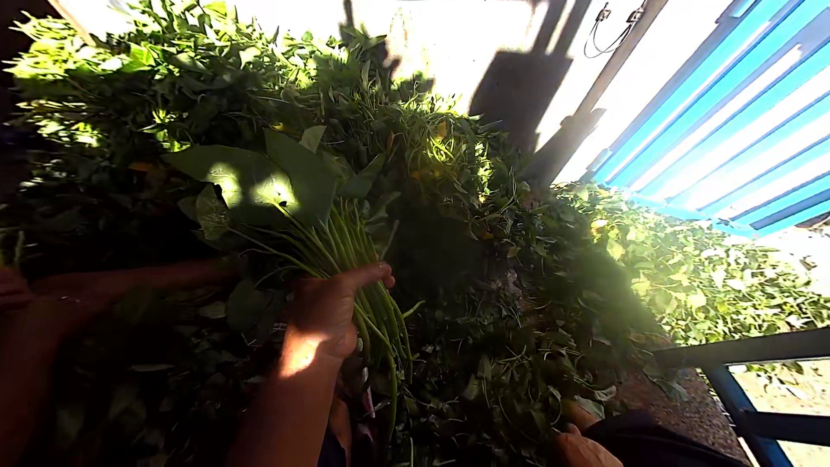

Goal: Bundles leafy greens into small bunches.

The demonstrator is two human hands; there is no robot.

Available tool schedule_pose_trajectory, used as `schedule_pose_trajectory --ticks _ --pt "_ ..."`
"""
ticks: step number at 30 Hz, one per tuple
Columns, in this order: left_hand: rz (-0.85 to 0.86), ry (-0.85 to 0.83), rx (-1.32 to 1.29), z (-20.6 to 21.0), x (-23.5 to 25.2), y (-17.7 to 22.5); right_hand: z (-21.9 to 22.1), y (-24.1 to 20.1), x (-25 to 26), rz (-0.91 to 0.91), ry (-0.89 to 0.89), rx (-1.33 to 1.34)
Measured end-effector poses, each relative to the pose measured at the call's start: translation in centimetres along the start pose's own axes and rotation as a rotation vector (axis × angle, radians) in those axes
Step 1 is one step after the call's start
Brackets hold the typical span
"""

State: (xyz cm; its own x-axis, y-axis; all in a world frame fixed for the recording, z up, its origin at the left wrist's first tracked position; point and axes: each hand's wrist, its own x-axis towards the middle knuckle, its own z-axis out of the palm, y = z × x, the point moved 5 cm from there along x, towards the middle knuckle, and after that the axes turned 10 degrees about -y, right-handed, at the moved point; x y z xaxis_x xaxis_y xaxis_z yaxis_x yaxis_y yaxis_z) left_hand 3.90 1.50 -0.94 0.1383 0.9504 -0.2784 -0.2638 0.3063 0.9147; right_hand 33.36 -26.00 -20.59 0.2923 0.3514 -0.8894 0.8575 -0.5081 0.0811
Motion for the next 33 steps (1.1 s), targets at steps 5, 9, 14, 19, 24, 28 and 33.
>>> schedule_pose_trajectory --ticks 5,9,14,19,24,28,33 --pt "0.013 -0.004 -0.019 0.7 0.3 -0.1 -2.4 -6.8 3.3 -0.093 0.176 0.061" --pt "-0.014 -0.034 -0.015 0.8 0.1 -0.6 0.5 -8.1 11.7 0.010 0.152 0.057" --pt "-0.049 -0.032 0.002 0.5 -0.1 -1.1 0.2 -6.1 11.1 -0.117 0.461 0.504" --pt "-0.088 -0.047 0.005 0.8 -0.2 -1.8 -1.9 -4.7 7.7 -0.400 0.588 1.135" --pt "-0.084 -0.051 0.011 1.3 0.5 -3.1 -3.9 -6.3 4.8 -0.661 0.304 1.820" --pt "-0.083 -0.063 0.023 1.2 0.7 -4.0 -6.0 -7.8 1.7 -0.919 0.242 1.907" --pt "-0.108 -0.104 0.009 1.5 0.3 -4.9 -8.8 -10.7 -4.1 -1.242 0.441 1.665"
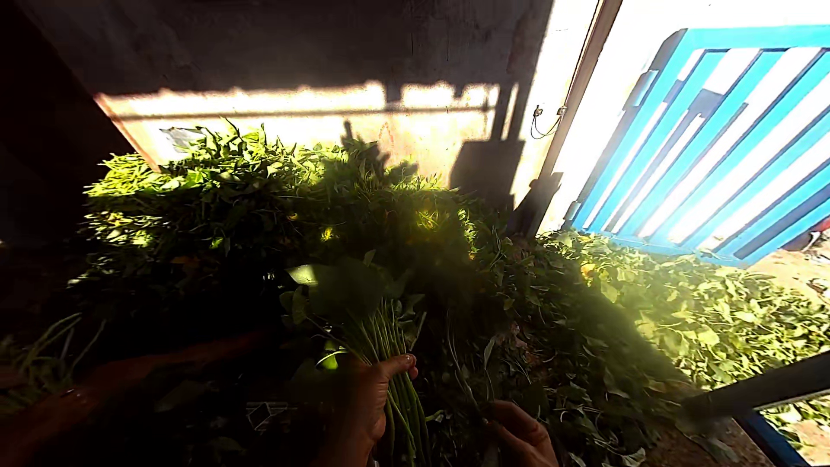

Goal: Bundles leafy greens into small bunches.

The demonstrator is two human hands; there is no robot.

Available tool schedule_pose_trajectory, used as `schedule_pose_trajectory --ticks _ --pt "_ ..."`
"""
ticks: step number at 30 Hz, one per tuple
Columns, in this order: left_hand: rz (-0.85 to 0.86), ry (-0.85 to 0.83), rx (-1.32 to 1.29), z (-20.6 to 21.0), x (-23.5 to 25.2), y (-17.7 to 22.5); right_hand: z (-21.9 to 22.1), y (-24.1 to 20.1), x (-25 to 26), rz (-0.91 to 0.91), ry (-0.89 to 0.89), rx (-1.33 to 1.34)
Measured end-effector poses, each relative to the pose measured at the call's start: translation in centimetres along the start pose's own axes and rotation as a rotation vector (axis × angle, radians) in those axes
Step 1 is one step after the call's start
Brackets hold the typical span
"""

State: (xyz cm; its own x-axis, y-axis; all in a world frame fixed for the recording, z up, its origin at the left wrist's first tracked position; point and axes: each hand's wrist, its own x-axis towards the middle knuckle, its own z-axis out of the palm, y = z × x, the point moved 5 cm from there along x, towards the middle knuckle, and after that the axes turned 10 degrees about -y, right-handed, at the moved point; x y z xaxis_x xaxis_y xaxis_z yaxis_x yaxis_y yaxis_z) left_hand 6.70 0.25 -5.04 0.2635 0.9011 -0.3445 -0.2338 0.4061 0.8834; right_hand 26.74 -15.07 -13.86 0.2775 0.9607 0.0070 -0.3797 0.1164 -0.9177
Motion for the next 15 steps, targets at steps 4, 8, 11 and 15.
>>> schedule_pose_trajectory --ticks 4,8,11,15 --pt "-0.041 -0.054 -0.011 0.7 -0.7 -0.6 3.7 -1.5 1.0 -0.203 -0.114 -0.160" --pt "-0.007 -0.119 0.006 1.2 -1.3 -0.6 5.4 -1.1 2.1 -0.342 -0.120 -0.306" --pt "0.076 -0.149 0.027 1.3 -1.2 -0.2 6.3 -1.6 2.6 -0.419 -0.093 -0.442" --pt "0.148 -0.046 0.071 1.4 -0.8 0.2 7.5 -2.2 2.4 -0.537 -0.029 -0.677"
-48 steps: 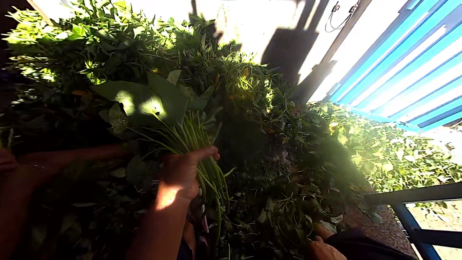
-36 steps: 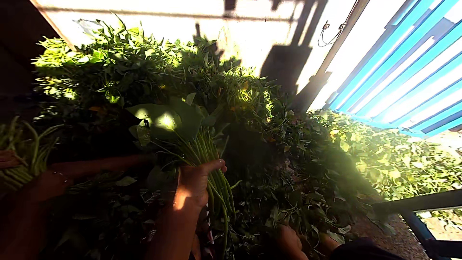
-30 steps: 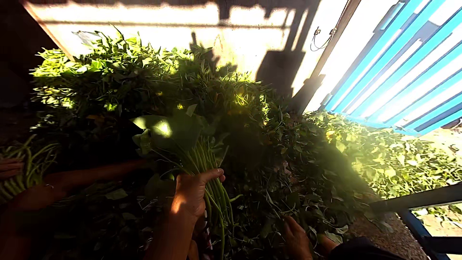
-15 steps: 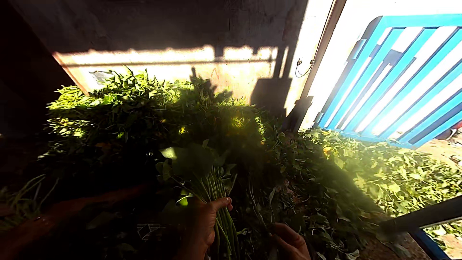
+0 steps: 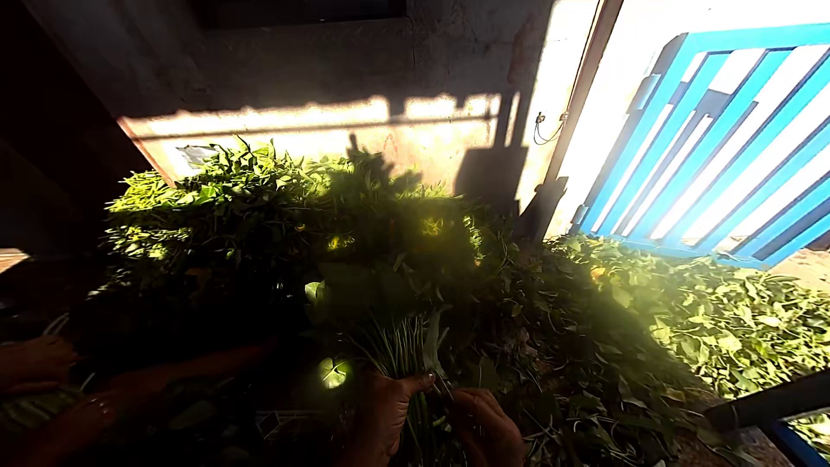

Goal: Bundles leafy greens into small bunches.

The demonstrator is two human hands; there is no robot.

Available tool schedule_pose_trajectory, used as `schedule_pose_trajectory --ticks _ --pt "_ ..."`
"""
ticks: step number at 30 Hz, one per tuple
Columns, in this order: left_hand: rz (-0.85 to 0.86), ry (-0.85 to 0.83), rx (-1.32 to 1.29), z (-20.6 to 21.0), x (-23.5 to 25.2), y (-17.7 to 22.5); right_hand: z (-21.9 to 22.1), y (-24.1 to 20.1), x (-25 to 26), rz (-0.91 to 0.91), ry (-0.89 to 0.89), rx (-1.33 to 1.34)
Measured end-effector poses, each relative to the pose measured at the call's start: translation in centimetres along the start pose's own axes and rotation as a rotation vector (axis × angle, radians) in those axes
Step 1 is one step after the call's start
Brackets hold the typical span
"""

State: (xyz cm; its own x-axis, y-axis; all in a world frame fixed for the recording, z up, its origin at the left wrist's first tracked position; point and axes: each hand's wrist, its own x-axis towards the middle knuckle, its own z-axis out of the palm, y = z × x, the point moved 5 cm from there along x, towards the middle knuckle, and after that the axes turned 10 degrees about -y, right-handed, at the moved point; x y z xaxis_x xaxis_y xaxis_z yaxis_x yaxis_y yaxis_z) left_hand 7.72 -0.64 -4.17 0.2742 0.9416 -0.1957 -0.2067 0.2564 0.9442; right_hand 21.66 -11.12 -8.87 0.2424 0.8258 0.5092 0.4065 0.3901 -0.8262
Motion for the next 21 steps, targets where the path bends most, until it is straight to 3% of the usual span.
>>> schedule_pose_trajectory --ticks 3,5,6,9,10,11,14,17,21 --pt "0.065 0.121 0.042 -0.8 0.8 0.3 0.3 -0.7 -1.3 -0.075 0.020 -0.257" --pt "0.110 0.183 0.043 -1.5 1.5 1.0 0.5 0.0 -3.2 -0.041 -0.116 -0.392" --pt "0.123 0.191 0.046 -1.9 1.8 1.6 0.6 0.6 -4.2 0.054 -0.248 -0.473" --pt "0.109 0.162 0.065 -2.3 2.3 2.4 0.3 3.1 -5.9 0.571 -0.775 -0.643" --pt "0.090 0.144 0.078 -2.2 2.2 2.3 -0.1 3.1 -5.8 0.638 -0.802 -0.643" --pt "0.073 0.116 0.090 -2.0 2.2 2.2 -0.5 2.5 -5.1 0.605 -0.719 -0.615" --pt "0.022 0.011 0.109 -0.8 1.8 1.3 -0.8 -0.7 -1.5 0.286 -0.332 -0.384" --pt "-0.019 -0.061 0.095 0.4 1.3 0.3 1.0 -1.0 1.2 0.194 -0.233 -0.211" --pt "0.055 0.090 -0.034 -0.5 1.7 0.7 2.1 -0.9 0.1 0.138 -0.273 -0.526"
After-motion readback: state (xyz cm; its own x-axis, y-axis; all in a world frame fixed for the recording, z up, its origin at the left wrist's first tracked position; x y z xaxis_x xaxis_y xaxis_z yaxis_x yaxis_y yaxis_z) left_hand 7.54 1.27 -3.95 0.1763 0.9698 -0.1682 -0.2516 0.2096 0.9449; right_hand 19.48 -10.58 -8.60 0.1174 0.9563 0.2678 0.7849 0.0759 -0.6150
